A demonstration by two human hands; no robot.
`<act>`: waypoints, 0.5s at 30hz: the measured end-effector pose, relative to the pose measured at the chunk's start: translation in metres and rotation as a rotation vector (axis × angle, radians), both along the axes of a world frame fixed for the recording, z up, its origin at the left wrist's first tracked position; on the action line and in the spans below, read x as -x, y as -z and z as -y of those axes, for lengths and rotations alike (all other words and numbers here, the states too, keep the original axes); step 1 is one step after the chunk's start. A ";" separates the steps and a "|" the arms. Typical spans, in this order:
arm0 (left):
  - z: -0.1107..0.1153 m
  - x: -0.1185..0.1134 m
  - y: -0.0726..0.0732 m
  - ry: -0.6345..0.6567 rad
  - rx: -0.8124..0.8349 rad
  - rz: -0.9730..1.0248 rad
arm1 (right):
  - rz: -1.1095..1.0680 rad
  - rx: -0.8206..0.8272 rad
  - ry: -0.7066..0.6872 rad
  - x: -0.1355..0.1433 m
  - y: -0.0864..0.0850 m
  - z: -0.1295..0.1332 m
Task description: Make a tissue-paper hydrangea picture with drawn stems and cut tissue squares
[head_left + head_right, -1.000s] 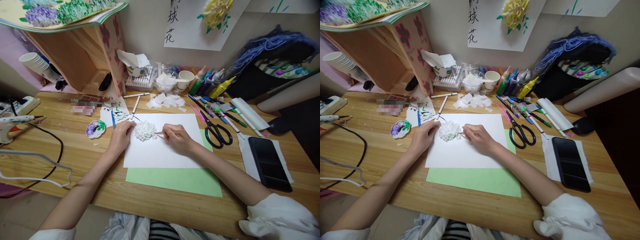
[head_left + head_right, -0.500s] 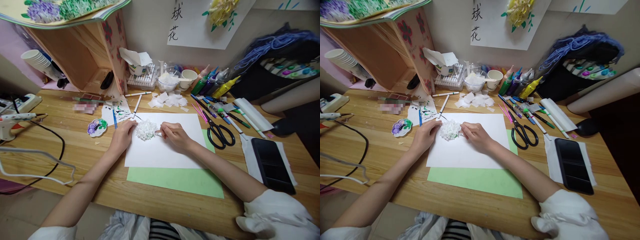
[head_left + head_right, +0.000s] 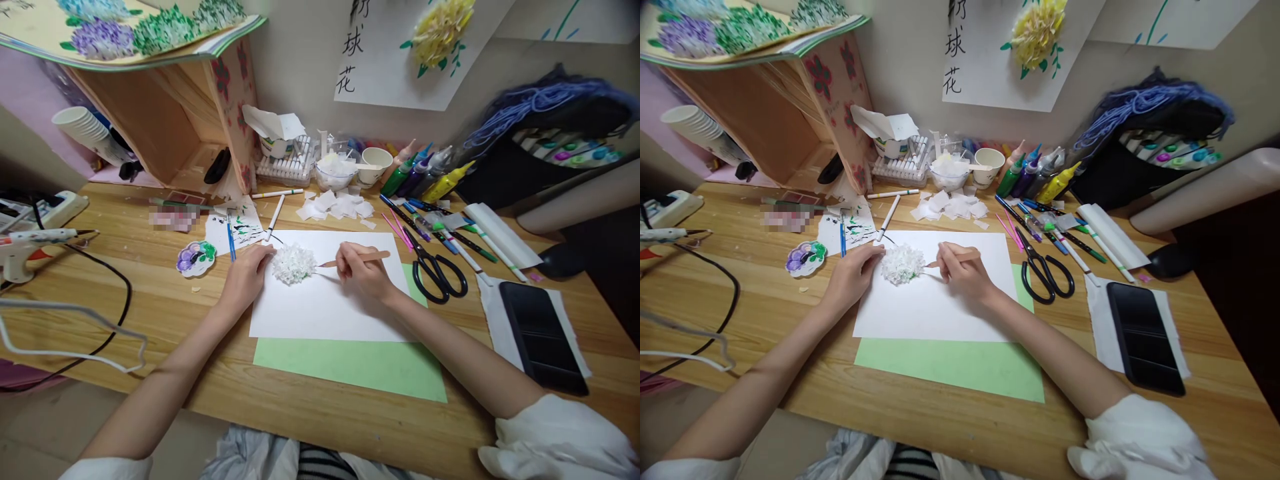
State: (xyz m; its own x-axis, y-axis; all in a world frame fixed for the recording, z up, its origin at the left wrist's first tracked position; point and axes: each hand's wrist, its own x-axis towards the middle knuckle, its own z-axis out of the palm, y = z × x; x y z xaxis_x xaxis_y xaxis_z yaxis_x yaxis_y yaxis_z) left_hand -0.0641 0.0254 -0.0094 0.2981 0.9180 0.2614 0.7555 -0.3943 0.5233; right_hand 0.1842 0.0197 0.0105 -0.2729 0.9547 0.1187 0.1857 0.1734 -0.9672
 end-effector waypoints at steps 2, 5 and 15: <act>0.000 0.002 -0.003 -0.001 0.018 0.000 | -0.098 0.064 0.074 -0.007 0.007 0.007; -0.006 -0.001 -0.011 -0.025 0.051 -0.001 | -0.259 0.190 0.171 -0.014 0.020 0.014; -0.107 -0.072 -0.024 -0.155 0.130 -0.247 | -0.396 0.272 0.230 -0.019 0.036 -0.005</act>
